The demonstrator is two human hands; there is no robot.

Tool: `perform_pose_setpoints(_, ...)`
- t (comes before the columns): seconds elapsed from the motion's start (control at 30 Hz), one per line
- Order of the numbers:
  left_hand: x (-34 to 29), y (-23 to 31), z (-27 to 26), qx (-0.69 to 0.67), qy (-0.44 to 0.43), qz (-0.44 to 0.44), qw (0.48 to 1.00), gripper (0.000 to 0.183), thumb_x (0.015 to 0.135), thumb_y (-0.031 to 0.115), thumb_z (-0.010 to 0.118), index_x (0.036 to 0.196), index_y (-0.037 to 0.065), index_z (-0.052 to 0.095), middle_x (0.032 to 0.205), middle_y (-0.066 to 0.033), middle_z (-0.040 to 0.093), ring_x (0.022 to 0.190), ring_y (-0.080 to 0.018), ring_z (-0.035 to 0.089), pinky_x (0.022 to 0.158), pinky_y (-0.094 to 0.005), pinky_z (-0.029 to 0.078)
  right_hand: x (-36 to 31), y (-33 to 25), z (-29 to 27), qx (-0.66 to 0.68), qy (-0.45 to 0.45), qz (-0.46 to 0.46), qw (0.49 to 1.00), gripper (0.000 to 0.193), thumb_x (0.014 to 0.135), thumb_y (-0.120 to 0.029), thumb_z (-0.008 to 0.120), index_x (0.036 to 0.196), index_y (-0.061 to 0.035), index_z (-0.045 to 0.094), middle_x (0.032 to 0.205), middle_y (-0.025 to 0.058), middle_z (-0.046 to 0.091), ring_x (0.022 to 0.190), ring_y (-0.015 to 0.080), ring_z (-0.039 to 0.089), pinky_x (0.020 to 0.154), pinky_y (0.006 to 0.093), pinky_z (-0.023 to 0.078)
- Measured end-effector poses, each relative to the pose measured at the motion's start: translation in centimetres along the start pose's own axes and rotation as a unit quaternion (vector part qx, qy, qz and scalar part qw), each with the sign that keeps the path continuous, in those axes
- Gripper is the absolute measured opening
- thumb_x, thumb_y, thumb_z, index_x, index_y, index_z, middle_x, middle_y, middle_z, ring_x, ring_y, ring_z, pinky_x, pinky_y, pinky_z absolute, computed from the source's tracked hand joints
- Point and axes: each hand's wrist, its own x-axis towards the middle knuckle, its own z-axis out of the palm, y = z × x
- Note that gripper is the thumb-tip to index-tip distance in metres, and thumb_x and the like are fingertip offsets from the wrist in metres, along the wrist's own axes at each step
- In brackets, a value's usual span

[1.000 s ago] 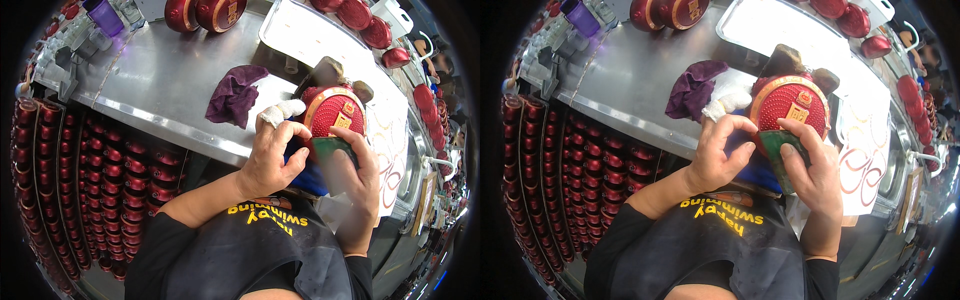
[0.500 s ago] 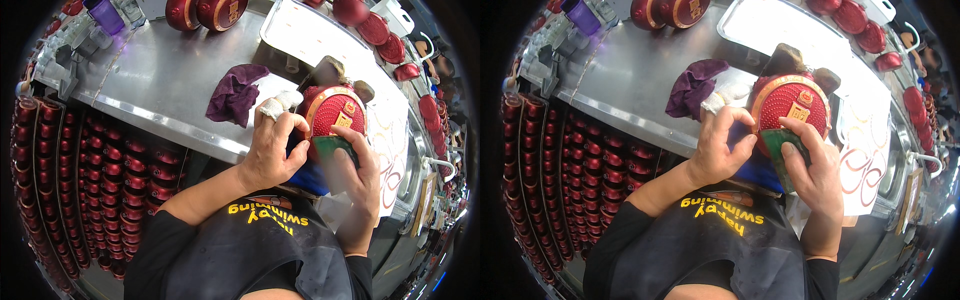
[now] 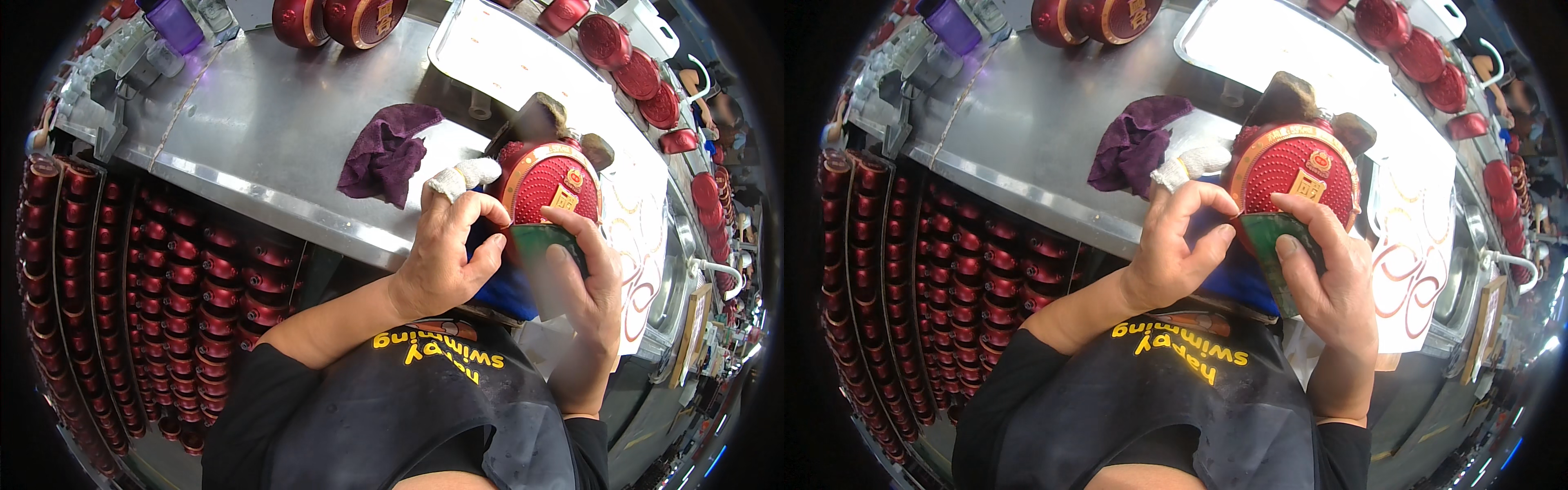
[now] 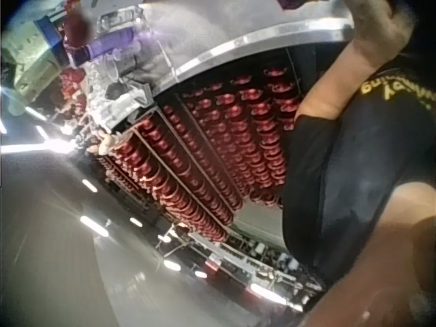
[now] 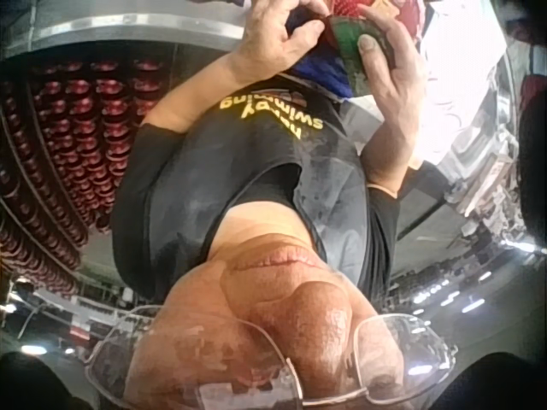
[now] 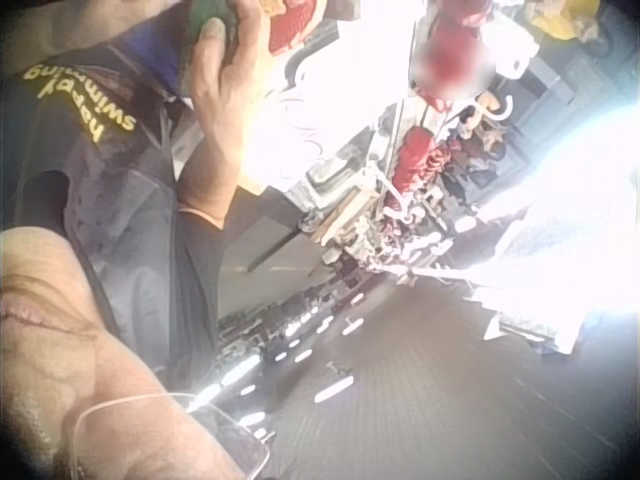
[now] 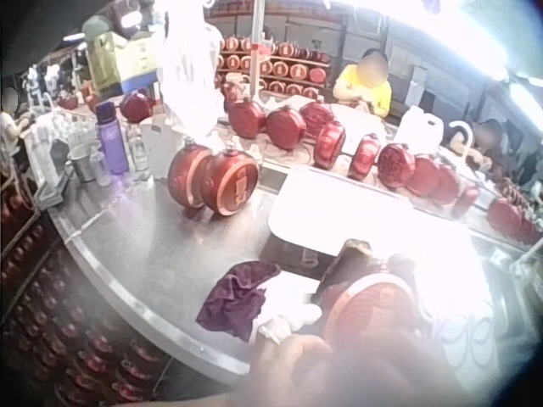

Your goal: The person applies gold circular stickers to red spherical ornaments using a green plastic scraper to smooth them. They wipe the ornament surface with a white cloth, peel stickers from a sheet, place them on the ornament, and press them down. The person repeats this process on multiple ornaments.

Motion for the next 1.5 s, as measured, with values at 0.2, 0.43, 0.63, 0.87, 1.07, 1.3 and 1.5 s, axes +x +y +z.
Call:
perform_pose_setpoints(0.2, 0.3, 0.0, 0.1, -0.008, 0.013, -0.005, 1.000, 0.022, 0.083, 0.006, 0.072, 0.103, 0.006, 0.063, 0.132, -0.0251, 0.055, 0.123, -0.0398, 0.047, 0.109, -0.0487, 0.034, 0.1, 0.3, 0.2, 0.013, 0.009, -0.011, 1.000, 0.034, 0.093, -0.003, 0.061, 0.127, 0.0017, 0.065, 0.093, 0.0171, 0.072, 0.084, 0.0288, 0.074, 0.079, 0.0342, 0.055)
perform_pose_setpoints(0.43, 0.5, -0.2, 0.5, -0.007, 0.039, -0.004, 0.999, 0.019, 0.084, 0.005, 0.072, 0.101, 0.006, 0.062, 0.127, -0.0233, 0.057, 0.119, -0.0388, 0.048, 0.106, -0.0465, 0.036, -0.3, 0.3, 0.2, -0.102, 0.034, -0.084, 0.991, 0.029, 0.090, -0.003, 0.067, 0.118, 0.0013, 0.066, 0.095, 0.0178, 0.072, 0.083, 0.0339, 0.073, 0.077, 0.0378, 0.055)
perform_pose_setpoints(0.63, 0.4, -0.2, 0.4, -0.027, 0.034, -0.035, 0.998, 0.016, 0.086, 0.006, 0.071, 0.100, 0.005, 0.063, 0.122, -0.0208, 0.058, 0.115, -0.0367, 0.050, 0.103, -0.0453, 0.037, 0.0, 0.6, 0.7, -0.226, 0.069, -0.271, 0.933, 0.035, 0.075, 0.004, 0.076, 0.109, 0.0001, 0.068, 0.087, 0.0112, 0.063, 0.072, 0.0287, 0.060, 0.064, 0.0405, 0.048)
perform_pose_setpoints(0.87, 0.8, 0.1, 0.4, 0.063, 0.074, -0.008, 0.995, 0.010, 0.091, 0.009, 0.069, 0.098, 0.006, 0.063, 0.097, -0.0092, 0.064, 0.096, -0.0266, 0.056, 0.091, -0.0392, 0.043, 0.3, 0.2, 1.1, -0.273, 0.071, -0.317, 0.905, 0.042, 0.066, 0.003, 0.078, 0.106, -0.0023, 0.071, 0.088, 0.0074, 0.057, 0.072, 0.0246, 0.055, 0.066, 0.0387, 0.043)
perform_pose_setpoints(1.07, 0.8, -0.1, 0.4, 0.047, 0.064, -0.024, 0.997, 0.015, 0.087, 0.008, 0.071, 0.098, 0.006, 0.061, 0.105, -0.0148, 0.061, 0.103, -0.0328, 0.054, 0.094, -0.0434, 0.041, 0.6, -0.8, 1.0, -0.321, 0.063, -0.325, 0.888, 0.042, 0.064, 0.000, 0.077, 0.105, -0.0052, 0.073, 0.086, 0.0048, 0.053, 0.072, 0.0217, 0.054, 0.068, 0.0379, 0.043)
perform_pose_setpoints(1.3, 0.8, -0.7, 0.5, 0.008, 0.059, -0.015, 0.998, 0.022, 0.082, 0.005, 0.071, 0.100, 0.005, 0.059, 0.122, -0.0246, 0.056, 0.116, -0.0416, 0.049, 0.105, -0.0498, 0.037, 1.3, -1.7, 0.3, -0.352, 0.004, -0.339, 0.872, 0.036, 0.071, -0.014, 0.071, 0.106, -0.0107, 0.075, 0.090, 0.0033, 0.054, 0.076, 0.0208, 0.054, 0.078, 0.0395, 0.043)
perform_pose_setpoints(1.5, 0.7, -0.9, 0.5, -0.012, 0.062, -0.018, 0.998, 0.021, 0.082, 0.004, 0.071, 0.100, 0.005, 0.059, 0.125, -0.0244, 0.056, 0.119, -0.0410, 0.048, 0.106, -0.0484, 0.037, 1.6, -2.4, 0.3, -0.390, -0.006, -0.336, 0.858, 0.035, 0.072, -0.016, 0.070, 0.107, -0.0146, 0.076, 0.093, 0.0025, 0.057, 0.078, 0.0206, 0.055, 0.081, 0.0425, 0.044)
